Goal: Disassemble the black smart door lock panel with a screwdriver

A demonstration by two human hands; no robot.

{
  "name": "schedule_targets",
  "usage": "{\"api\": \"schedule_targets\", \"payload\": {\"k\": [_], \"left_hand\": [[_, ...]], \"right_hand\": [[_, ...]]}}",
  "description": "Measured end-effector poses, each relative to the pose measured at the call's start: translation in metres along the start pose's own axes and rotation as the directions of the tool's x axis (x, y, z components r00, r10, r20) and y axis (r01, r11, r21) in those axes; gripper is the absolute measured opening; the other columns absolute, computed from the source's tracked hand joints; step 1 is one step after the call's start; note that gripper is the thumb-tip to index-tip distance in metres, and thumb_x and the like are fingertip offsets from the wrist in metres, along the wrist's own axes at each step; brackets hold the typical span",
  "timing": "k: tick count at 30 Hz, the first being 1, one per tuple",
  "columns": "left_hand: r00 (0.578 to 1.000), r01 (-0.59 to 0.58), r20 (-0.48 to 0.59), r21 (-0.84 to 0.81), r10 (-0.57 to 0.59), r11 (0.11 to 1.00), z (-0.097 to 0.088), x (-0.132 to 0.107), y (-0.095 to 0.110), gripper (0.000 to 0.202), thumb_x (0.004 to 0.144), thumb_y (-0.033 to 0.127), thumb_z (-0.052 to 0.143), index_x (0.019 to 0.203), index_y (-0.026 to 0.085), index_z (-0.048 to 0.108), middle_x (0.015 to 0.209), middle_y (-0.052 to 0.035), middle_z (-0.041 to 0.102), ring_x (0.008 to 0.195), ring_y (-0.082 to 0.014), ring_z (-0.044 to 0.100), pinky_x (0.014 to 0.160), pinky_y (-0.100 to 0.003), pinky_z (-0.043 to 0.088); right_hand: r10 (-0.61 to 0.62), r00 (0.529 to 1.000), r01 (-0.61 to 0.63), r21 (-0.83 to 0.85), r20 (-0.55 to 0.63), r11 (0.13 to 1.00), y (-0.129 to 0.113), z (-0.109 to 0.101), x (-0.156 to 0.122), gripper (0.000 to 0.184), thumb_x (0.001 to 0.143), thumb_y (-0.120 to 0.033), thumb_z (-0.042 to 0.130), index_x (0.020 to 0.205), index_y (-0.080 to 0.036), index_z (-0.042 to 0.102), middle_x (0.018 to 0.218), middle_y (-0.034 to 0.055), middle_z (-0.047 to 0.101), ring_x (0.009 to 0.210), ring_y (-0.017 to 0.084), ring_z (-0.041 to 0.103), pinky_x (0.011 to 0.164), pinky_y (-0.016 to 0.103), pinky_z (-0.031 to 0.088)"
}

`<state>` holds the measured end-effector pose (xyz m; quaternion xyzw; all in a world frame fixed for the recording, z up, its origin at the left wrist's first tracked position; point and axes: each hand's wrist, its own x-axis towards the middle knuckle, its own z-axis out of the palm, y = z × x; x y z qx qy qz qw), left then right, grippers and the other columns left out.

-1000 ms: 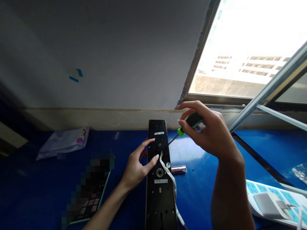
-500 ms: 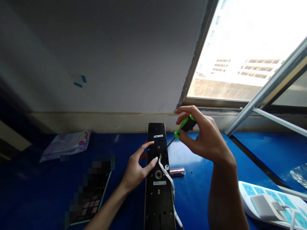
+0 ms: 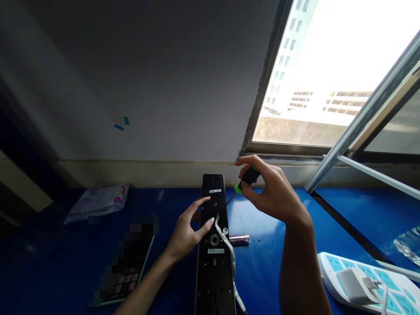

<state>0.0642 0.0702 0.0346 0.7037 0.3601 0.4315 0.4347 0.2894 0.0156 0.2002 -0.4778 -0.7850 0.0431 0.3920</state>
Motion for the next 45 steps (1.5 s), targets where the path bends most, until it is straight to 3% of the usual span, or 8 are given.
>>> {"api": "schedule_targets", "payload": {"k": [5,9,11,14,20,29,39,45], "left_hand": [[1.0,-0.013,0.009,0.061,0.013,0.998,-0.003,0.0,-0.001,0.053,0.097,0.043,0.067,0.146,0.026,0.057,0.146,-0.0132,0.068,0.118,-0.0289,0.075,0.098,-0.044,0.063],[0.98,-0.141,-0.085,0.346,0.181,0.928,-0.005,-0.001,0.006,0.049,0.096,0.043,0.068,0.142,0.029,0.063,0.167,-0.0123,0.047,0.149,-0.0374,0.05,0.118,-0.058,0.047],[0.946,-0.25,-0.064,0.474,0.316,0.844,-0.005,0.002,0.019,0.044,0.096,0.039,0.069,0.139,0.03,0.066,0.162,-0.0102,0.052,0.149,-0.0365,0.047,0.123,-0.061,0.039],[0.896,-0.432,0.14,0.488,0.421,0.758,-0.001,0.017,0.046,0.043,0.098,0.033,0.067,0.141,0.027,0.064,0.134,-0.0088,0.073,0.13,-0.029,0.061,0.115,-0.048,0.049],[0.831,-0.513,0.506,0.533,0.232,0.673,0.019,0.063,0.085,0.017,0.099,0.018,0.063,0.102,0.019,0.08,0.093,-0.0086,0.078,0.098,-0.0264,0.069,0.09,-0.037,0.057],[0.755,-0.565,0.653,0.601,0.061,0.565,0.055,0.091,0.114,0.024,0.097,0.024,0.066,0.077,0.021,0.079,0.076,-0.0064,0.072,0.071,-0.0224,0.069,0.071,-0.031,0.051],[0.554,-0.689,0.823,0.54,-0.13,0.483,0.128,0.107,0.087,0.021,0.077,0.003,0.069,0.075,0.019,0.082,0.075,-0.008,0.077,0.069,-0.0236,0.072,0.064,-0.03,0.049],[0.491,-0.704,0.857,0.497,-0.159,0.507,0.147,0.103,0.071,0.025,0.072,-0.001,0.068,0.074,0.02,0.082,0.075,-0.0066,0.077,0.065,-0.0225,0.069,0.061,-0.03,0.048]], "right_hand": [[-0.019,0.999,0.019,-0.008,-0.037,1.0,0.0,-0.003,-0.001,0.038,0.089,-0.013,0.063,0.126,-0.018,0.063,0.094,0.0028,0.072,0.082,0.017,0.07,0.076,0.03,0.056],[-0.039,0.995,0.036,-0.033,-0.092,0.999,0.0,-0.007,-0.004,0.038,0.087,-0.011,0.064,0.125,-0.017,0.064,0.094,0.0027,0.073,0.085,0.018,0.072,0.077,0.03,0.056],[-0.052,0.993,0.048,-0.033,-0.11,0.998,-0.001,-0.011,-0.006,0.037,0.087,-0.012,0.064,0.124,-0.017,0.064,0.094,0.0023,0.073,0.083,0.017,0.072,0.076,0.029,0.056],[-0.078,0.986,0.075,-0.023,-0.146,0.997,-0.003,-0.018,-0.011,0.035,0.089,-0.014,0.064,0.124,-0.018,0.063,0.094,0.0015,0.074,0.081,0.016,0.072,0.075,0.029,0.057],[-0.041,0.97,0.04,-0.01,-0.24,0.999,-0.002,-0.032,-0.02,0.037,0.087,-0.01,0.065,0.122,-0.024,0.062,0.096,0.0002,0.074,0.082,0.017,0.072,0.073,0.031,0.057],[0.064,0.952,-0.089,-0.071,-0.299,0.994,0.011,-0.055,-0.035,0.036,0.086,-0.013,0.064,0.12,-0.024,0.064,0.094,0.0019,0.076,0.081,0.019,0.072,0.072,0.033,0.057],[0.347,0.929,-0.353,-0.032,-0.129,0.935,0.04,-0.08,-0.058,0.034,0.088,-0.026,0.069,0.122,-0.023,0.07,0.08,0.0,0.074,0.069,0.019,0.072,0.06,0.028,0.055],[0.433,0.9,-0.434,-0.026,-0.047,0.9,0.047,-0.09,-0.074,0.039,0.089,-0.025,0.07,0.128,-0.024,0.069,0.075,-0.0006,0.074,0.066,0.019,0.072,0.053,0.025,0.054]]}}
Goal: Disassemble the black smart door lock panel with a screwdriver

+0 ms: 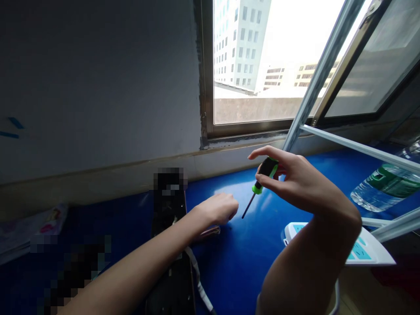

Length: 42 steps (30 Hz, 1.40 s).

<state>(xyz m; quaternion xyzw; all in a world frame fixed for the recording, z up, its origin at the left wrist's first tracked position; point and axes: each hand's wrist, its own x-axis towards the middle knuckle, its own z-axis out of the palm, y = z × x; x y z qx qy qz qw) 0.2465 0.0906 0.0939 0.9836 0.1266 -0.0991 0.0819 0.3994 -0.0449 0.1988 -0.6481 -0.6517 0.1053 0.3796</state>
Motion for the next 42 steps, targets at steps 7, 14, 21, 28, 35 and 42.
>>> {"api": "schedule_targets", "payload": {"k": [7,14,21,28,35,42], "left_hand": [[0.999,-0.009,0.052,-0.025,0.01,1.0,0.009,0.002,0.0,0.025,0.071,0.001,0.072,0.082,0.02,0.084,0.08,-0.0069,0.079,0.07,-0.0229,0.071,0.062,-0.029,0.048],[0.999,-0.011,0.048,-0.061,0.014,0.998,0.013,0.003,-0.001,0.025,0.072,0.001,0.074,0.084,0.02,0.085,0.081,-0.0067,0.08,0.07,-0.0237,0.073,0.056,-0.028,0.048],[0.977,-0.003,-0.211,-0.136,-0.026,0.991,-0.019,-0.047,0.003,0.029,0.095,0.02,0.073,0.124,0.022,0.077,0.119,-0.0103,0.08,0.111,-0.0275,0.075,0.092,-0.036,0.058],[0.339,0.067,-0.889,-0.303,-0.307,0.951,-0.015,-0.153,-0.031,0.022,0.102,0.03,0.064,0.12,0.023,0.074,0.129,-0.0065,0.074,0.12,-0.0234,0.069,0.108,-0.038,0.053],[0.37,-0.058,-0.531,-0.832,-0.763,0.551,0.065,-0.192,-0.06,0.049,0.103,0.054,0.055,0.142,0.025,0.062,0.148,-0.0111,0.064,0.137,-0.0322,0.061,0.115,-0.049,0.049],[0.718,-0.244,-0.384,-0.92,-0.58,0.307,0.094,-0.195,-0.044,0.082,0.094,0.045,0.075,0.164,0.038,0.033,0.15,-0.009,0.064,0.131,-0.0315,0.068,0.114,-0.05,0.053]], "right_hand": [[0.097,0.995,-0.098,0.013,0.024,0.995,0.01,-0.006,-0.006,0.042,0.092,-0.03,0.07,0.133,-0.027,0.067,0.08,0.0008,0.078,0.072,0.021,0.077,0.056,0.026,0.06],[0.105,0.993,-0.106,0.03,0.046,0.994,0.01,-0.008,-0.008,0.042,0.093,-0.033,0.07,0.134,-0.026,0.066,0.08,0.0007,0.079,0.073,0.021,0.078,0.059,0.027,0.061],[0.037,0.995,-0.042,0.057,0.089,0.997,0.005,-0.006,-0.005,0.046,0.096,-0.045,0.07,0.137,-0.025,0.062,0.089,0.0022,0.079,0.08,0.022,0.079,0.066,0.03,0.064],[-0.226,0.973,0.227,0.009,-0.051,0.974,-0.015,0.01,0.006,0.042,0.095,-0.048,0.074,0.132,-0.029,0.065,0.095,0.0007,0.08,0.083,0.019,0.079,0.068,0.026,0.065],[-0.463,0.872,0.472,0.019,-0.16,0.882,-0.059,0.044,0.019,0.036,0.095,-0.037,0.078,0.127,-0.026,0.067,0.095,-0.0005,0.08,0.081,0.015,0.079,0.074,0.023,0.066],[-0.52,0.851,0.517,0.055,0.075,0.854,-0.083,0.078,0.028,0.022,0.092,-0.028,0.081,0.107,-0.021,0.067,0.09,-0.0016,0.079,0.075,0.012,0.075,0.064,0.02,0.062]]}}
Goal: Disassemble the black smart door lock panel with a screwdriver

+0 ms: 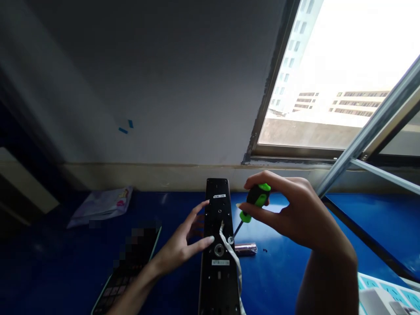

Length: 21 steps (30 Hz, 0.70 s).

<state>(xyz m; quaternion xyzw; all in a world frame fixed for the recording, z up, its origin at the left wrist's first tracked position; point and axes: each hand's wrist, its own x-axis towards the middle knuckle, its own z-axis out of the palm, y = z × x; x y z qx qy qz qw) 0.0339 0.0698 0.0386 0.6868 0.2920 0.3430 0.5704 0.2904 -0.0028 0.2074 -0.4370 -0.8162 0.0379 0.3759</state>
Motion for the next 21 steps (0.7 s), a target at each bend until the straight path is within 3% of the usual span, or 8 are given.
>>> {"api": "schedule_targets", "payload": {"k": [4,9,16,21], "left_hand": [[1.0,0.021,-0.015,0.044,-0.02,0.999,0.013,-0.009,-0.005,0.092,0.086,0.046,0.084,0.163,0.041,0.034,0.16,-0.0085,0.055,0.141,-0.0348,0.059,0.119,-0.054,0.048],[0.998,0.001,-0.06,0.114,0.006,0.994,0.026,-0.011,-0.008,0.091,0.08,0.046,0.089,0.158,0.042,0.043,0.166,-0.0069,0.047,0.152,-0.0372,0.047,0.125,-0.056,0.041],[0.998,0.012,-0.057,-0.007,-0.013,1.0,0.028,-0.01,-0.008,0.087,0.081,0.041,0.089,0.156,0.042,0.046,0.157,-0.0058,0.057,0.143,-0.0339,0.057,0.124,-0.052,0.043],[0.998,0.012,-0.062,-0.054,-0.015,0.998,0.03,-0.011,-0.009,0.087,0.08,0.038,0.09,0.156,0.04,0.047,0.157,-0.0068,0.057,0.144,-0.0332,0.057,0.124,-0.051,0.043]], "right_hand": [[0.01,0.998,-0.008,-0.038,0.058,0.999,0.0,0.009,0.005,0.019,0.093,-0.023,0.08,0.106,-0.02,0.067,0.089,-0.001,0.077,0.073,0.011,0.074,0.061,0.019,0.06],[0.015,0.999,-0.011,-0.101,0.035,0.995,-0.002,0.012,0.008,0.021,0.091,-0.025,0.083,0.102,-0.019,0.066,0.083,-0.0025,0.076,0.068,0.009,0.072,0.058,0.015,0.056],[0.046,0.999,-0.045,-0.124,0.005,0.991,0.0,0.015,0.009,0.025,0.09,-0.03,0.083,0.095,-0.02,0.061,0.079,-0.0028,0.075,0.067,0.01,0.071,0.055,0.017,0.054],[0.12,0.993,-0.117,-0.117,0.021,0.986,-0.001,0.02,0.01,0.022,0.093,-0.03,0.076,0.091,-0.021,0.056,0.071,-0.0023,0.07,0.057,0.012,0.066,0.049,0.02,0.046]]}}
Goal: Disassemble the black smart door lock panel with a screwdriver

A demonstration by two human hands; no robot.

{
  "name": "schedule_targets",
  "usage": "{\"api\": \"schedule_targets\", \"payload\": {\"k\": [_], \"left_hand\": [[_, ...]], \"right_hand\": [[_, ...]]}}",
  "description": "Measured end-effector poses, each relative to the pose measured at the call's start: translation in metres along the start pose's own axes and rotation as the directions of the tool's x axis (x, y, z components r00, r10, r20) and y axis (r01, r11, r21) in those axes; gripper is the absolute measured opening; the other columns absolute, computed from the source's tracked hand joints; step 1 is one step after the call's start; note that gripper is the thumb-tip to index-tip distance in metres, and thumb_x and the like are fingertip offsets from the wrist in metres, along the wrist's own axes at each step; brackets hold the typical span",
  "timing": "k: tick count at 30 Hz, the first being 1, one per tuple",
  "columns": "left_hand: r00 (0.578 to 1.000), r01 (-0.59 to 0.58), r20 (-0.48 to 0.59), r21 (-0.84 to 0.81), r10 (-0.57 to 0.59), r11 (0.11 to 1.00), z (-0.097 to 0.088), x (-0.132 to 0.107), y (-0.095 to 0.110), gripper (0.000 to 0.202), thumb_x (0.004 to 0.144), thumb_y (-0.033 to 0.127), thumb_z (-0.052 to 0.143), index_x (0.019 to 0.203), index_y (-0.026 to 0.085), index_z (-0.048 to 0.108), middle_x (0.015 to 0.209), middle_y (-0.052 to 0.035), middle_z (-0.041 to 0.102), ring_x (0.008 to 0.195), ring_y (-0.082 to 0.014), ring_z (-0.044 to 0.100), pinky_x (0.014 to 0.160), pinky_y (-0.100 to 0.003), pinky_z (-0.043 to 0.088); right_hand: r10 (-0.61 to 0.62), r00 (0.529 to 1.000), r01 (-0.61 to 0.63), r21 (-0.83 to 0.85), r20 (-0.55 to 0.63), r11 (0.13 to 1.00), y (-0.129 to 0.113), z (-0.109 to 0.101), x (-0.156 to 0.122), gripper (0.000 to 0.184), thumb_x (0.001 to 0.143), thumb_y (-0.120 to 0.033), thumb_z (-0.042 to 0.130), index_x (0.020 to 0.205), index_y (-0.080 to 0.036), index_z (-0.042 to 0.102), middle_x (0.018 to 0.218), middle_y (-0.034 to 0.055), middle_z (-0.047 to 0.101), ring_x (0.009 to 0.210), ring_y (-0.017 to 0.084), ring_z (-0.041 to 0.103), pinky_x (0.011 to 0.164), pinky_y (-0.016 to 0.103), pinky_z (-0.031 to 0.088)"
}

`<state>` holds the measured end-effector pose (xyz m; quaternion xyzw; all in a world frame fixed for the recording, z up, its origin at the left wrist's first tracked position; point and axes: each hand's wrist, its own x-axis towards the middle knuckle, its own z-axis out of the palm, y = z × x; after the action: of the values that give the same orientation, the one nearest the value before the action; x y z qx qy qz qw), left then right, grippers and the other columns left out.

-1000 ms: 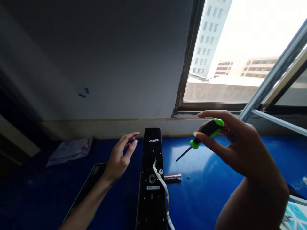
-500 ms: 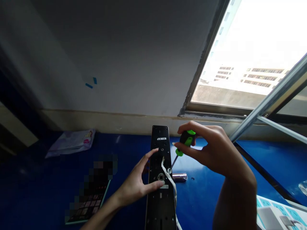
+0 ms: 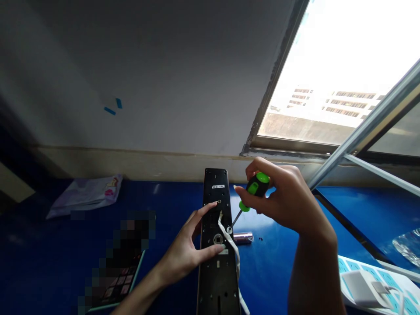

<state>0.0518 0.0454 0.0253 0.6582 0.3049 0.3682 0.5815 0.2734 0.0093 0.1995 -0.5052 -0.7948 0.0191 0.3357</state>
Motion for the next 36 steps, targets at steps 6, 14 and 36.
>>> {"api": "schedule_targets", "payload": {"k": [6,14,36], "left_hand": [[0.999,-0.034,-0.034,-0.01,0.034,0.999,-0.004,0.008,-0.005,0.086,0.08,0.037,0.09,0.156,0.038,0.049,0.154,-0.0077,0.061,0.139,-0.0328,0.062,0.123,-0.051,0.045],[0.995,-0.037,-0.09,0.006,0.037,0.999,-0.013,0.016,-0.008,0.081,0.081,0.038,0.088,0.153,0.032,0.052,0.153,-0.0081,0.063,0.137,-0.0313,0.064,0.122,-0.051,0.047],[0.987,-0.091,-0.12,0.145,0.109,0.985,-0.01,0.014,-0.005,0.049,0.088,0.041,0.08,0.134,0.03,0.069,0.144,-0.0083,0.066,0.128,-0.0302,0.067,0.11,-0.044,0.055]], "right_hand": [[-0.02,1.0,0.02,-0.029,-0.001,0.999,-0.001,0.006,0.004,0.02,0.093,-0.024,0.072,0.088,-0.022,0.052,0.07,-0.004,0.066,0.058,0.01,0.059,0.051,0.02,0.04],[-0.069,0.996,0.065,-0.068,-0.063,0.996,0.008,0.01,0.009,0.013,0.094,-0.023,0.069,0.089,-0.02,0.057,0.073,-0.0028,0.067,0.061,0.01,0.057,0.055,0.021,0.042],[-0.098,0.988,0.089,-0.076,-0.123,0.993,0.012,0.014,0.012,0.015,0.093,-0.023,0.069,0.084,-0.02,0.057,0.069,-0.0037,0.061,0.059,0.009,0.05,0.053,0.022,0.037]]}}
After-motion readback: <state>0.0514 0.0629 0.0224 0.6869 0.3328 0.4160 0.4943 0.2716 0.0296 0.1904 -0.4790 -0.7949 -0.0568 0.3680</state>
